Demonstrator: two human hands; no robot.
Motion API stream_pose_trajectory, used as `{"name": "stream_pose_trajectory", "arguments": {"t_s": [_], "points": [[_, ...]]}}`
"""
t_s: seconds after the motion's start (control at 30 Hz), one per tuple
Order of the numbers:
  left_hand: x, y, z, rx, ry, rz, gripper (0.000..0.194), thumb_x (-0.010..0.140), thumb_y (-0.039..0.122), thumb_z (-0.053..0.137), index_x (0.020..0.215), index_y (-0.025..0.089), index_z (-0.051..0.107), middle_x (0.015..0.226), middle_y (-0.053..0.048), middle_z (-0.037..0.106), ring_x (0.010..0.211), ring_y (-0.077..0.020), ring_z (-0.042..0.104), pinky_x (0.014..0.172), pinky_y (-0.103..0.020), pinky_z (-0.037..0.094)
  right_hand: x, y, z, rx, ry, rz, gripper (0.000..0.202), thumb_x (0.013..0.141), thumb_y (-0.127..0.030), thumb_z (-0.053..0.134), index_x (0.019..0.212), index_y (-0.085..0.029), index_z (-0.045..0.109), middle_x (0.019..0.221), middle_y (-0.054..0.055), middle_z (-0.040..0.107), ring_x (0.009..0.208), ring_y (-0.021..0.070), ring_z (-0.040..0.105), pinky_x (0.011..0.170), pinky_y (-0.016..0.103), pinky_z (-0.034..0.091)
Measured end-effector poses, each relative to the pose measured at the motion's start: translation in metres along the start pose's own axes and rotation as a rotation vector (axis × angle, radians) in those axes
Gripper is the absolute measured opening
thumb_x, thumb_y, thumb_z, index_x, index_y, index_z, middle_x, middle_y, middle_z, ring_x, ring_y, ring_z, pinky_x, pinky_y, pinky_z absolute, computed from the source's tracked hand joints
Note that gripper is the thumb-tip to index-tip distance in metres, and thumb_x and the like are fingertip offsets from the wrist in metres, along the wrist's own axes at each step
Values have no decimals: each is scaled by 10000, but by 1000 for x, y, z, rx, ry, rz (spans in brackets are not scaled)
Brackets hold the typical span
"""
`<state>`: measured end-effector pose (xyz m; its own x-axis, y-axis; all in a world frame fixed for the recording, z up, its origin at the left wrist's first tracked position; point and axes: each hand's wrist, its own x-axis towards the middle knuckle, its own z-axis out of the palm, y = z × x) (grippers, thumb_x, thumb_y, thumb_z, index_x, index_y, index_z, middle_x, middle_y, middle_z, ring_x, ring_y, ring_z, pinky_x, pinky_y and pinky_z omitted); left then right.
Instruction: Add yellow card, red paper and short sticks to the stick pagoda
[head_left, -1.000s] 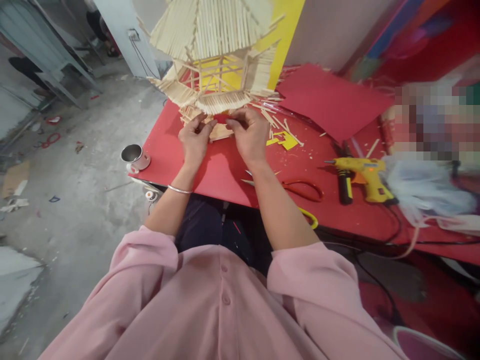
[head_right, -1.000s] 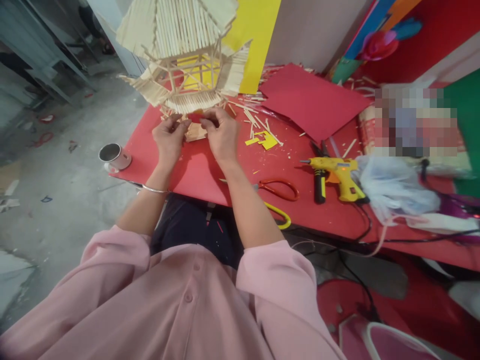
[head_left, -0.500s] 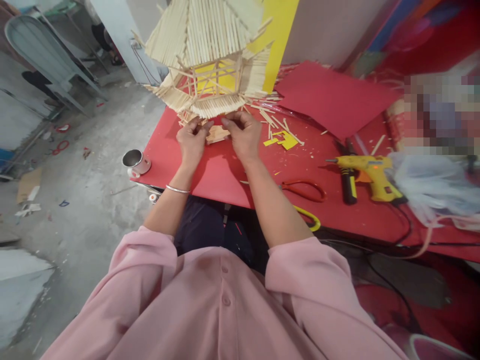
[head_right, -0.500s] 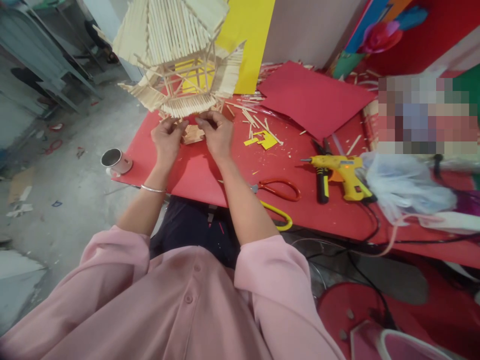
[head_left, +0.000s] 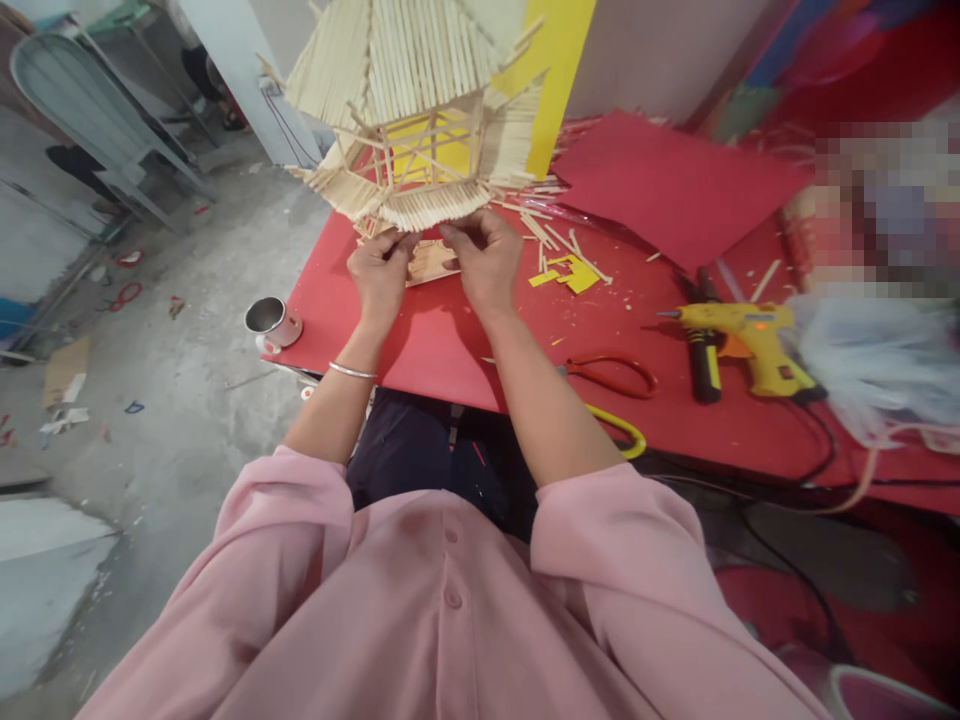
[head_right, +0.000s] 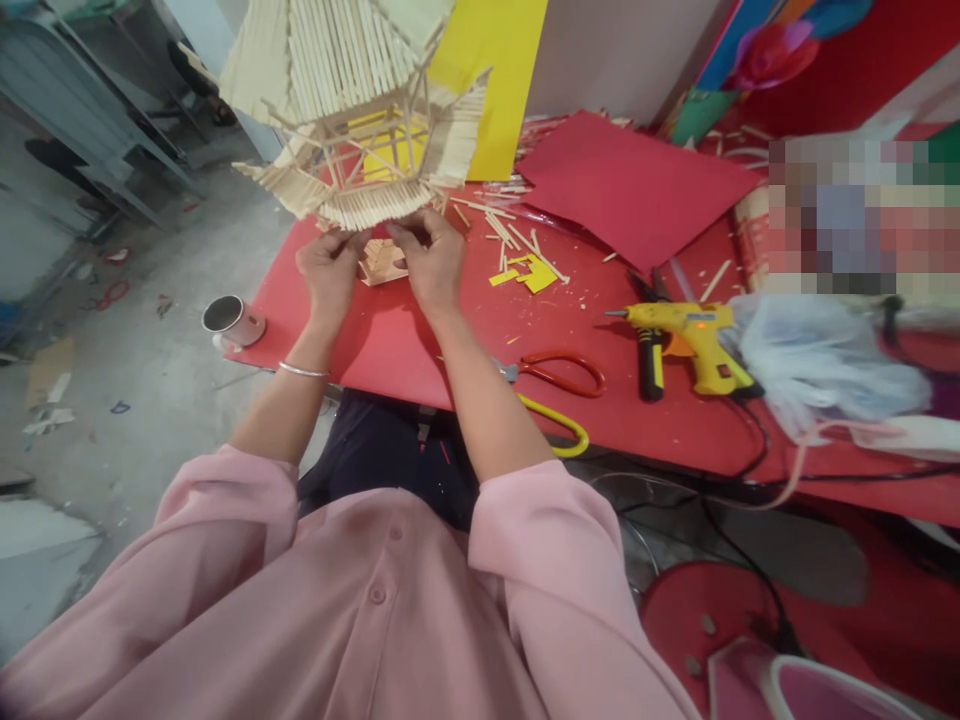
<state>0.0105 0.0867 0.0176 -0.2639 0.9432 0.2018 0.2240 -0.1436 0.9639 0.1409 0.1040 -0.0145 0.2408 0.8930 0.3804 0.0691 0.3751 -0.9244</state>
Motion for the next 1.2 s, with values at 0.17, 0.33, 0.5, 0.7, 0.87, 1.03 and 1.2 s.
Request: {"name": "stream_pose_trajectory", "arguments": {"t_s": [0.17,0.33,0.5,0.7,0.87,1.03,1.2], "points": [[1,-1,0,4,-13,-21,288,771,498,786,737,239,665,607,18,567,877,-165,549,727,-298,392,3,13,3,-41,31,-64,374,887,-594,618,989,-234,620,935,5,638,891,141,663,647,252,629],[3,-6,4,-7,58,70,281,780,445,783,659,239,635,607,24,542,776,-144,504,710,-304,374,3,15,5,-29,33,-6,389,842,-585,678,995,-237,600,1023,17,634,911,141,666,611,233,614],[-1,1,4,-63,-17,-30,342,829,506,763,695,231,610,545,20,451,954,-165,505,766,-302,337,0,6,5,-25,0,82,322,869,-554,661,976,-258,591,963,-13,658,882,118,650,624,234,620],[2,0,1,-44,4,-3,318,788,480,793,679,239,616,583,23,522,933,-164,524,756,-301,355,-1,0,6,-29,43,51,309,847,-528,701,874,-240,593,924,11,656,828,144,636,554,254,588],[4,-8,1,-12,28,71,266,816,417,771,683,222,648,619,21,567,838,-144,537,736,-298,367,2,3,7,-44,31,32,365,859,-579,678,856,-226,583,845,-8,642,783,115,593,592,225,549],[4,-10,3,-7,69,141,215,799,371,779,688,217,680,634,25,596,721,-134,526,713,-308,376,8,13,6,-111,39,-108,349,908,-546,636,821,-214,571,822,-14,620,809,122,594,737,270,538],[5,-10,3,-13,38,88,213,815,371,792,745,197,693,664,27,615,798,-126,546,726,-285,379,11,15,6,-225,23,-164,274,942,-466,616,820,-223,575,869,10,636,846,147,605,815,307,514]]}}
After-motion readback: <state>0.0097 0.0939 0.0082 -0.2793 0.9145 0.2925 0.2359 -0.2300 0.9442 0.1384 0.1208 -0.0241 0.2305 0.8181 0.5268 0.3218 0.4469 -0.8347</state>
